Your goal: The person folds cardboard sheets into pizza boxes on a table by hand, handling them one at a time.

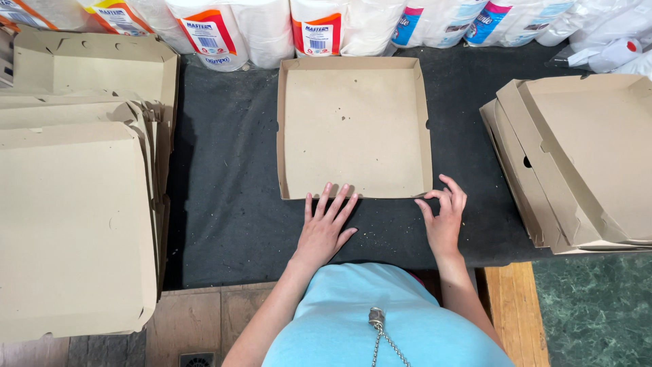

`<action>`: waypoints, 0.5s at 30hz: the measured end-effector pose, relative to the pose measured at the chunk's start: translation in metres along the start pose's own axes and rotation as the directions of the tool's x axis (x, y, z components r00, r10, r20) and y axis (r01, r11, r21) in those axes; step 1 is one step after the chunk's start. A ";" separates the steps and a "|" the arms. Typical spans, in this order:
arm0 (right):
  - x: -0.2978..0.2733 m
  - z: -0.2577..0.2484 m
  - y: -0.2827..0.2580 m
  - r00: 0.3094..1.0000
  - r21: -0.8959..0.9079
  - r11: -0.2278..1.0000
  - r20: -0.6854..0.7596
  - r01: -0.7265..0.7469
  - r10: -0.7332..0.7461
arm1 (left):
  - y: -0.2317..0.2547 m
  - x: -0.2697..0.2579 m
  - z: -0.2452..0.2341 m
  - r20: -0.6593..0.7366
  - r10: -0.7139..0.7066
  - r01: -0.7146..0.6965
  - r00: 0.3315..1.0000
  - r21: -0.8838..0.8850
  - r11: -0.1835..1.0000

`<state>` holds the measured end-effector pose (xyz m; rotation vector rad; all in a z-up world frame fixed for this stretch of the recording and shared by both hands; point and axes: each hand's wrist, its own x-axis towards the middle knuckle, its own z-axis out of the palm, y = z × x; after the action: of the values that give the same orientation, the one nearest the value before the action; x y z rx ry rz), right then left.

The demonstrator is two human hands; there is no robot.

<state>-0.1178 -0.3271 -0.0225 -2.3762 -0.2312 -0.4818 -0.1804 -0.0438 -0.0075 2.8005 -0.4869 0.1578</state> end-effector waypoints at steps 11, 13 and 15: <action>0.010 -0.003 -0.019 0.998 0.008 1.000 0.057 -0.014 0.014 | -0.001 0.000 0.003 0.002 -0.004 0.004 1.000 0.018 1.000; 0.012 -0.007 -0.018 0.996 0.003 1.000 0.091 -0.017 0.017 | -0.001 0.000 0.003 0.003 -0.005 0.005 1.000 0.022 1.000; 0.015 -0.012 -0.016 0.990 -0.002 1.000 0.144 0.006 -0.006 | -0.001 0.000 0.003 -0.001 -0.001 0.001 1.000 0.019 1.000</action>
<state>-0.1120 -0.3230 0.0014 -2.4155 -0.3033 -0.3130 -0.1798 -0.0437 -0.0112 2.8193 -0.4858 0.1650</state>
